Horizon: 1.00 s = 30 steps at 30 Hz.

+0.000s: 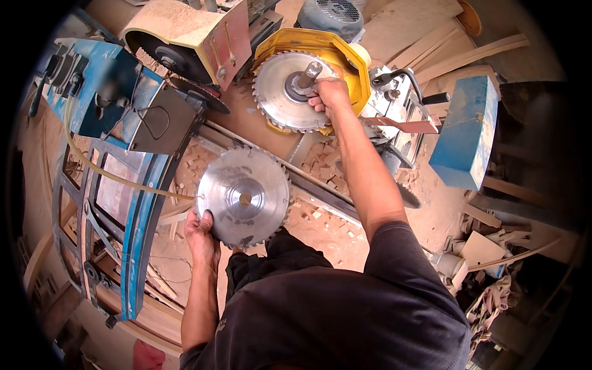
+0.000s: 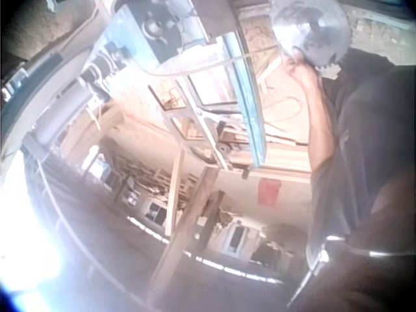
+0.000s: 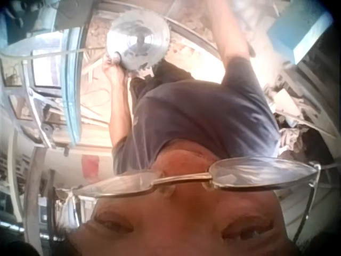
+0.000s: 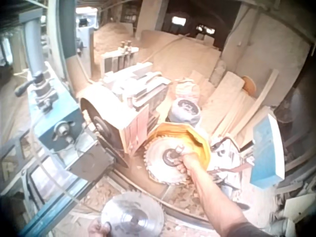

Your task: The person removes a circular saw blade from a woodworking machine, places it on a metal frame, and then reinstalls it using a wrench. The person also handles a small piece of wood and a power cord during the process.

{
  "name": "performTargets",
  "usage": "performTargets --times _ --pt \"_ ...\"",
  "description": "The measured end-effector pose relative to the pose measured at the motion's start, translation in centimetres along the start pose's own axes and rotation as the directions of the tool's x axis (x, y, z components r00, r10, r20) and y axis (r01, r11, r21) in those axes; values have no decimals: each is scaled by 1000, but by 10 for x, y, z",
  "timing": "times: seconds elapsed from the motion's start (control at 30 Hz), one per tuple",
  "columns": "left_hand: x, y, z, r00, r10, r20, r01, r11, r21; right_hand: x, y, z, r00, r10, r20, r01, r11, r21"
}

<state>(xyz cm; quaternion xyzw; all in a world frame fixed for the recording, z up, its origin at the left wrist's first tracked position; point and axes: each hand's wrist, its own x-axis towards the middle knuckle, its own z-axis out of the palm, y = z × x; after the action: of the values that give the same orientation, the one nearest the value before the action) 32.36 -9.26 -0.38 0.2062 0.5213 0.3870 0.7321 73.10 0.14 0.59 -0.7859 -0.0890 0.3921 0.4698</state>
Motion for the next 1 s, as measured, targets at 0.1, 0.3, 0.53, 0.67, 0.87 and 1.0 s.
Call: performTargets --times 0.1,0.3,0.53,0.67,0.87,1.0 --pt "3 -7 -1 999 40 -18 -41 998 -44 -1 -5 -2 994 66 89 -69 997 31" --pt "0 -11 -5 999 35 20 -33 995 -93 6 11 -4 988 62 144 -110 929 353" --pt "-4 -13 -11 1000 16 -8 -17 991 -129 -29 -5 -18 934 -295 203 86 735 673" --pt "-5 -13 -18 1000 26 -10 -27 990 -140 -57 -28 -40 844 -473 254 149 660 736" --pt "-7 -8 -27 999 38 34 -31 986 -166 -117 14 -55 913 -400 83 273 748 605" --pt "-12 0 -37 996 53 69 -41 985 -166 -158 59 -55 944 -330 -12 293 820 492"
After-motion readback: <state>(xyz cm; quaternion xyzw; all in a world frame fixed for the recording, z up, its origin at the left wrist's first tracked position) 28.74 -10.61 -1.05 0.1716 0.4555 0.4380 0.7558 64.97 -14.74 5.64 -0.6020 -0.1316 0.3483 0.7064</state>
